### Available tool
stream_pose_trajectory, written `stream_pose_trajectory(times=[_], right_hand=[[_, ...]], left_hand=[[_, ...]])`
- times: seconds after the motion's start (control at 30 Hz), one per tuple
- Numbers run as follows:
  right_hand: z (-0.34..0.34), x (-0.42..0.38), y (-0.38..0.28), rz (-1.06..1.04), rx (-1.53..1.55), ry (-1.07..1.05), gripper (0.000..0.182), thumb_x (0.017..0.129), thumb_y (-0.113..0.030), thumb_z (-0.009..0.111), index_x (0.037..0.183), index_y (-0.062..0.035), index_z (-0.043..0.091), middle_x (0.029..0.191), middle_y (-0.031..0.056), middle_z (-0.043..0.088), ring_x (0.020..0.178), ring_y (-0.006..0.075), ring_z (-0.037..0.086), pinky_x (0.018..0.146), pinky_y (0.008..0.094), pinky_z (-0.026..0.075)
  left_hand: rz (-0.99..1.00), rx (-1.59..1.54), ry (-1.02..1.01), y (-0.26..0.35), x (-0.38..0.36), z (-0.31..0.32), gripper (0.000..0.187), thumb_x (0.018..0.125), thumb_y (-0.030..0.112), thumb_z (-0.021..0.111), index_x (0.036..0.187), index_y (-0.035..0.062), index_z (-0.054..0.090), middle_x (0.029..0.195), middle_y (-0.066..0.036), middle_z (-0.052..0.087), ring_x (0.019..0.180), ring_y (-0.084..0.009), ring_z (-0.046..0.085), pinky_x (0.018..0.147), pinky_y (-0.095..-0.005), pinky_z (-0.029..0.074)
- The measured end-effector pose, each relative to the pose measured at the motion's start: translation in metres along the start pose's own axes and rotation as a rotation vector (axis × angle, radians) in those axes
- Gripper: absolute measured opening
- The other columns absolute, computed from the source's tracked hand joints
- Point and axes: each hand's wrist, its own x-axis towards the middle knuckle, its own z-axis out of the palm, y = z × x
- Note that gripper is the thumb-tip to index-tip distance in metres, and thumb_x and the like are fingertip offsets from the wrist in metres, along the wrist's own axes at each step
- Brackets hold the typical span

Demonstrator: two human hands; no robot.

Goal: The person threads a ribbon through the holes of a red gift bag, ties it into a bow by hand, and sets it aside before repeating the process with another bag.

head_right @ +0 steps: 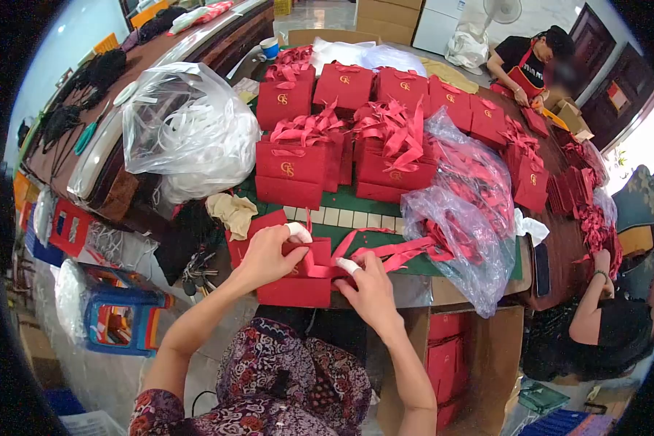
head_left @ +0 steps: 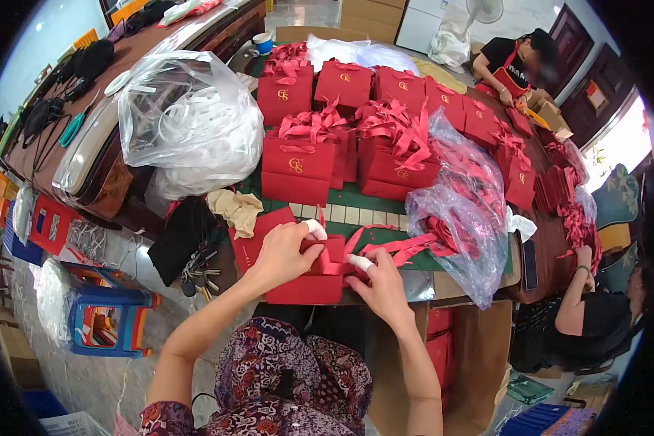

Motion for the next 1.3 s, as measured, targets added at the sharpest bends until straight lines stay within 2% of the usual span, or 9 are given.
stream_pose_trajectory(times=[0.1, 0.2, 0.43, 0.57, 0.63, 0.9, 1.03, 1.1, 1.3], right_hand=[[0.003, 0.002, 0.0, -0.073, -0.11, 0.073, 0.022, 0.08, -0.01, 0.076, 0.101, -0.0062, 0.07, 0.091, 0.0082, 0.057, 0.083, 0.0234, 0.06, 0.068, 0.0333, 0.049], [-0.008, 0.002, -0.008, 0.22, 0.37, -0.029, 0.009, 0.09, -0.014, 0.071, 0.093, -0.0053, 0.068, 0.075, 0.0024, 0.062, 0.067, 0.0144, 0.061, 0.06, 0.0286, 0.048], [0.015, 0.009, -0.012, 0.675, 1.325, 0.006, 0.013, 0.098, -0.017, 0.063, 0.104, -0.0065, 0.067, 0.083, -0.0034, 0.066, 0.069, 0.0058, 0.061, 0.059, 0.0207, 0.05], [0.028, 0.012, -0.033, 0.7, 1.436, 0.1, 0.011, 0.099, -0.017, 0.062, 0.107, -0.0095, 0.065, 0.085, -0.0032, 0.066, 0.071, 0.0066, 0.061, 0.061, 0.0228, 0.052], [0.029, 0.009, -0.043, 0.716, 1.446, 0.107, 0.01, 0.1, -0.016, 0.061, 0.106, -0.0097, 0.064, 0.086, -0.0029, 0.067, 0.073, 0.0069, 0.063, 0.063, 0.0235, 0.054], [0.033, -0.026, -0.052, 0.663, 1.52, 0.194, 0.008, 0.101, -0.011, 0.056, 0.105, -0.0058, 0.061, 0.091, 0.0036, 0.067, 0.079, 0.0122, 0.067, 0.065, 0.0248, 0.056], [0.031, -0.044, -0.045, 0.744, 1.12, 0.058, 0.011, 0.097, -0.006, 0.061, 0.108, -0.0043, 0.061, 0.097, 0.0047, 0.067, 0.084, 0.0149, 0.067, 0.068, 0.0273, 0.056], [0.038, -0.05, -0.049, 0.486, 0.489, 0.289, 0.016, 0.094, -0.006, 0.064, 0.109, -0.0036, 0.061, 0.099, 0.0057, 0.066, 0.085, 0.0148, 0.064, 0.07, 0.0264, 0.052], [0.037, -0.012, -0.073, 0.232, 0.468, 0.08, 0.021, 0.091, -0.009, 0.069, 0.11, -0.0011, 0.067, 0.097, 0.0095, 0.07, 0.088, 0.0159, 0.065, 0.08, 0.0279, 0.051]], left_hand=[[0.002, 0.005, 0.01, -0.01, 0.006, 0.008, 0.016, 0.08, 0.009, 0.069, 0.095, 0.0047, 0.065, 0.085, -0.013, 0.07, 0.082, -0.0298, 0.069, 0.074, -0.0396, 0.053], [0.03, 0.037, 0.074, -0.023, 0.005, 0.018, 0.019, 0.08, 0.011, 0.071, 0.097, 0.0059, 0.065, 0.085, -0.014, 0.067, 0.085, -0.0328, 0.066, 0.079, -0.0416, 0.051], [0.152, 0.112, 0.386, -0.005, -0.03, 0.021, 0.025, 0.087, 0.01, 0.069, 0.111, 0.0048, 0.062, 0.1, -0.014, 0.062, 0.093, -0.0315, 0.062, 0.091, -0.0425, 0.046], [-0.269, -0.84, -0.16, -0.005, -0.077, 0.042, 0.03, 0.103, 0.02, 0.053, 0.128, 0.0029, 0.055, 0.117, -0.004, 0.064, 0.107, -0.0116, 0.058, 0.089, -0.029, 0.048], [-0.341, -0.946, -0.392, 0.005, -0.084, 0.033, 0.035, 0.103, 0.018, 0.054, 0.134, 0.0017, 0.05, 0.115, -0.003, 0.064, 0.102, -0.0098, 0.058, 0.088, -0.027, 0.047], [-0.271, -0.501, -0.208, 0.01, -0.094, 0.025, 0.022, 0.094, 0.017, 0.068, 0.112, 0.0036, 0.069, 0.085, -0.007, 0.068, 0.082, -0.0108, 0.063, 0.074, -0.0291, 0.05], [-0.043, -0.104, 0.003, 0.0, -0.093, 0.003, 0.02, 0.09, 0.011, 0.068, 0.109, 0.0054, 0.071, 0.092, -0.01, 0.064, 0.087, -0.0285, 0.065, 0.078, -0.0354, 0.052], [-0.01, -0.032, 0.05, -0.005, -0.09, 0.0, 0.021, 0.085, 0.009, 0.07, 0.106, 0.0069, 0.072, 0.096, -0.009, 0.063, 0.086, -0.0289, 0.063, 0.077, -0.0369, 0.052], [0.393, 0.16, 0.145, -0.005, -0.078, 0.001, 0.021, 0.075, 0.007, 0.077, 0.095, 0.0068, 0.07, 0.088, -0.006, 0.063, 0.078, -0.0257, 0.061, 0.069, -0.0367, 0.051]])
